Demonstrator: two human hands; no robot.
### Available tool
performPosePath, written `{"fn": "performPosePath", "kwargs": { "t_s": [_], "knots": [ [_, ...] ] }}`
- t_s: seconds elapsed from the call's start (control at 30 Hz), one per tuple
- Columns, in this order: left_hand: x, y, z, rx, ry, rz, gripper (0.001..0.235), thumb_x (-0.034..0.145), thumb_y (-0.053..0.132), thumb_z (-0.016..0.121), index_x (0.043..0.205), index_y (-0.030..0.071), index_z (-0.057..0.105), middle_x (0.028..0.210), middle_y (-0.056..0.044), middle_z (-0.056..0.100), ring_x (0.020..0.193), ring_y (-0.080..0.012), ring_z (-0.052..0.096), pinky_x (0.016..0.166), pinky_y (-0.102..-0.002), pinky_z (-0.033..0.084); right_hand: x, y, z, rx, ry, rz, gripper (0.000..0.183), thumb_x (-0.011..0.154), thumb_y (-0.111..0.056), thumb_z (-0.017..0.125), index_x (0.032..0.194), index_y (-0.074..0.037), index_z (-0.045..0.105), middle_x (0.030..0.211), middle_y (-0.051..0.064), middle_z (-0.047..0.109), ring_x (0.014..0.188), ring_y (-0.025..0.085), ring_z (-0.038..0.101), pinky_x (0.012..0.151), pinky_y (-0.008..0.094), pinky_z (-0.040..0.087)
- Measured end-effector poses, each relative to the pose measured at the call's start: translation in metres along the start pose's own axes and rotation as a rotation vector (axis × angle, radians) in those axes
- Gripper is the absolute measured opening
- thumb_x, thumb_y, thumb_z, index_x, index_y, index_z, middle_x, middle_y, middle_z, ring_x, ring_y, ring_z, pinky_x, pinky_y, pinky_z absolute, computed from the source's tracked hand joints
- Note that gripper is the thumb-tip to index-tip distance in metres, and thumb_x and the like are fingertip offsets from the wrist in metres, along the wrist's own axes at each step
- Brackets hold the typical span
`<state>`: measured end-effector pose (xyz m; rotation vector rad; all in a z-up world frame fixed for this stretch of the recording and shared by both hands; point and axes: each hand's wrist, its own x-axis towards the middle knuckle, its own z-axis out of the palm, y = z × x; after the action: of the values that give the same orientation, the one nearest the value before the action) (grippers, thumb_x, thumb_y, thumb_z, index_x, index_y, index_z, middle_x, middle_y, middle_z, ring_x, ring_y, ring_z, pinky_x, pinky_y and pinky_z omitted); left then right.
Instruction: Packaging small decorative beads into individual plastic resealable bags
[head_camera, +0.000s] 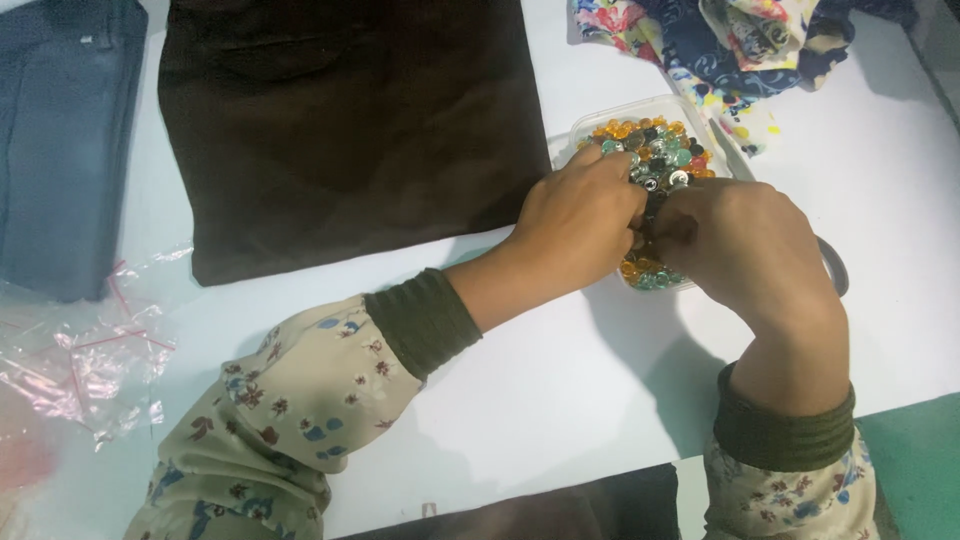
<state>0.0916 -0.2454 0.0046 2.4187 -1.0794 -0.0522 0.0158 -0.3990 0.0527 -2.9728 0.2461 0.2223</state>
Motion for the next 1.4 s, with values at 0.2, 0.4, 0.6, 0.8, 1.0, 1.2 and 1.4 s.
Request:
{"fn": "performPosePath", "kwargs": {
  "t_s": [0.2, 0.4, 0.6, 0.8, 1.0, 1.2, 1.4],
  "knots": [
    [0.001, -0.007, -0.015, -0.06, 0.003, 0.077, 0.014, 0.08, 0.027, 0.079, 0.077, 0.022, 0.066, 0.093, 0.0, 0.055, 0.103, -0.0284, 0.054, 0.054, -0.052, 0.05, 0.002, 0.001, 0.004, -0.009, -0.011, 0.0, 0.009, 0.074, -0.026, 0.076, 0.083, -0.024, 0.075, 0.079, 0.0, 0.071, 0.073, 0.027, 0.065, 0.058, 0.042, 0.046],
    [0.002, -0.005, -0.036, -0.204, -0.117, 0.008, 0.012, 0.082, 0.022, 0.076, 0.077, 0.023, 0.065, 0.088, 0.009, 0.07, 0.101, -0.0242, 0.059, 0.058, -0.047, 0.048, 0.003, 0.006, 0.012, 0.007, 0.079, -0.086, 0.006, 0.077, -0.018, 0.074, 0.082, -0.021, 0.076, 0.074, 0.0, 0.071, 0.069, 0.024, 0.061, 0.055, 0.04, 0.044],
    [0.006, -0.012, -0.021, -0.166, -0.054, 0.08, 0.007, 0.073, 0.017, 0.069, 0.078, 0.021, 0.07, 0.086, -0.002, 0.075, 0.092, -0.0323, 0.068, 0.061, -0.053, 0.05, 0.006, 0.005, 0.014, -0.028, 0.087, -0.058, 0.02, 0.074, -0.024, 0.072, 0.093, -0.021, 0.069, 0.077, 0.011, 0.07, 0.073, 0.039, 0.064, 0.059, 0.049, 0.047],
    [0.0, -0.004, -0.037, -0.203, -0.098, 0.011, 0.01, 0.083, 0.026, 0.075, 0.078, 0.023, 0.067, 0.087, 0.006, 0.073, 0.102, -0.0247, 0.063, 0.06, -0.051, 0.05, 0.002, -0.001, -0.002, 0.061, 0.041, -0.09, 0.018, 0.069, -0.017, 0.074, 0.084, -0.016, 0.065, 0.073, 0.005, 0.063, 0.064, 0.028, 0.054, 0.058, 0.042, 0.039],
    [-0.031, -0.019, -0.072, -0.208, 0.174, 0.273, 0.013, 0.084, 0.027, 0.078, 0.085, 0.021, 0.067, 0.084, 0.004, 0.069, 0.089, -0.0247, 0.061, 0.069, -0.041, 0.047, -0.009, 0.008, -0.013, 0.35, 0.261, -0.357, 0.026, 0.067, 0.002, 0.078, 0.088, -0.012, 0.071, 0.086, 0.001, 0.064, 0.075, 0.014, 0.056, 0.069, 0.029, 0.046],
    [-0.133, -0.028, -0.122, -0.124, 0.288, 0.198, 0.01, 0.093, 0.017, 0.08, 0.093, 0.014, 0.071, 0.095, 0.003, 0.069, 0.087, -0.0225, 0.057, 0.066, -0.035, 0.048, -0.029, -0.071, -0.018, 0.706, 0.254, -0.827, 0.011, 0.085, 0.002, 0.073, 0.085, -0.005, 0.067, 0.086, 0.007, 0.066, 0.075, 0.016, 0.062, 0.064, 0.023, 0.054],
    [-0.224, -0.041, -0.103, -0.1, 0.351, 0.085, 0.009, 0.09, 0.009, 0.078, 0.097, 0.014, 0.076, 0.097, -0.001, 0.07, 0.082, -0.0231, 0.057, 0.069, -0.033, 0.05, -0.039, -0.13, 0.037, 0.807, 0.03, -0.989, 0.019, 0.084, 0.004, 0.074, 0.094, -0.009, 0.065, 0.091, 0.005, 0.064, 0.074, 0.015, 0.059, 0.063, 0.024, 0.051]
  ]
}}
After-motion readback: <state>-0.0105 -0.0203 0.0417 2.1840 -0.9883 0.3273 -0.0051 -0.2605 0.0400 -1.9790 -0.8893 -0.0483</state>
